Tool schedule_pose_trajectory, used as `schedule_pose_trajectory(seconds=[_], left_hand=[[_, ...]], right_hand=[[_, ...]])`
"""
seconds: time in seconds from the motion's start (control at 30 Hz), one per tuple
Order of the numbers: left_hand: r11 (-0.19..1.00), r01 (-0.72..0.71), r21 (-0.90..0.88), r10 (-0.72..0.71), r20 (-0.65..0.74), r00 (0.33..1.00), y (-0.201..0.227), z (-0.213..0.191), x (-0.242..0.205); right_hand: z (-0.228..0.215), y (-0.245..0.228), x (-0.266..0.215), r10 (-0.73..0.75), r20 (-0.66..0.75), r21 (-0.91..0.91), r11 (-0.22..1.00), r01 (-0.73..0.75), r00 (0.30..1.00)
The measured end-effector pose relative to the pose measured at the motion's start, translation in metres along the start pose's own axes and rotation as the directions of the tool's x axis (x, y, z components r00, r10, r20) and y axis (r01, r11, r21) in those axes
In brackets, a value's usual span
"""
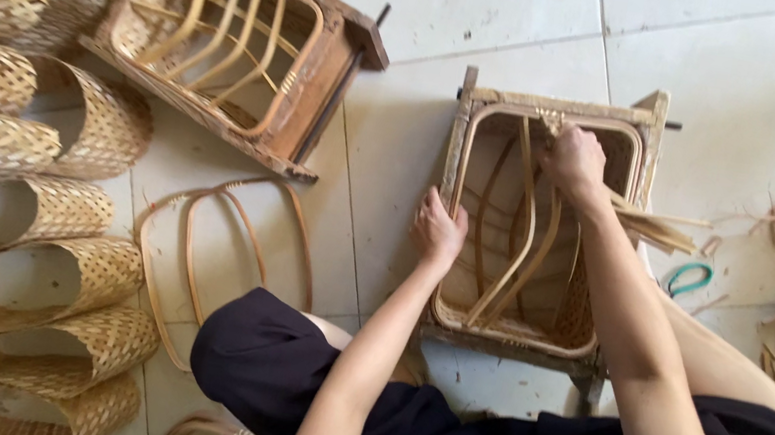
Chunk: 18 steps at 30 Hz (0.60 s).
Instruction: The person sits on the floor and assembles a rectangular woven basket by inserting thin bamboo strips into a wooden mold. They use a hammer to tap the strips into place, adjust the frame, and remove the finished basket from the mold.
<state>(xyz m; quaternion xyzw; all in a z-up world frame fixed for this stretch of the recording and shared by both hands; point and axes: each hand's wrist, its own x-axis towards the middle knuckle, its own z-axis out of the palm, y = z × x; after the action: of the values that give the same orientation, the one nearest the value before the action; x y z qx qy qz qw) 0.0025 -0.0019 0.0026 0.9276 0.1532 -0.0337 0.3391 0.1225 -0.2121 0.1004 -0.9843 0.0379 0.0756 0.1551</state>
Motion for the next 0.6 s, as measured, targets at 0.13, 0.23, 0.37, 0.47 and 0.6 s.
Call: schedule_pose_trajectory(seconds=[0.13, 0.23, 0.37, 0.47, 0.6], left_hand=[[0.998, -0.067, -0.019, 0.066, -0.047, 0.997, -0.013, 0.02, -0.009], [0.989, -0.124, -0.079, 0.118, -0.081, 0.99, -0.017, 0.028, 0.012], [0.994, -0.109, -0.024, 0.107, -0.074, 0.991, -0.03, 0.035, -0.006], [1.0, 0.024, -0.004, -0.023, 0.09, 0.996, -0.024, 0.032, 0.005], [0.999, -0.036, -0.033, 0.037, 0.044, 0.998, -0.026, 0.034, 0.005]], right_hand=[[-0.005, -0.01, -0.02, -0.107, -0.09, 0.282, 0.951, 0.129, 0.99], [-0.001, -0.016, 0.001, 0.008, -0.028, 0.221, 0.975, -0.001, 1.0], [0.044, 0.003, 0.007, -0.036, 0.041, 0.094, 0.995, 0.032, 0.999], [0.061, 0.011, 0.026, 0.016, 0.119, 0.118, 0.993, -0.03, 0.993], [0.075, 0.01, 0.02, 0.051, 0.07, 0.11, 0.992, -0.059, 0.996]])
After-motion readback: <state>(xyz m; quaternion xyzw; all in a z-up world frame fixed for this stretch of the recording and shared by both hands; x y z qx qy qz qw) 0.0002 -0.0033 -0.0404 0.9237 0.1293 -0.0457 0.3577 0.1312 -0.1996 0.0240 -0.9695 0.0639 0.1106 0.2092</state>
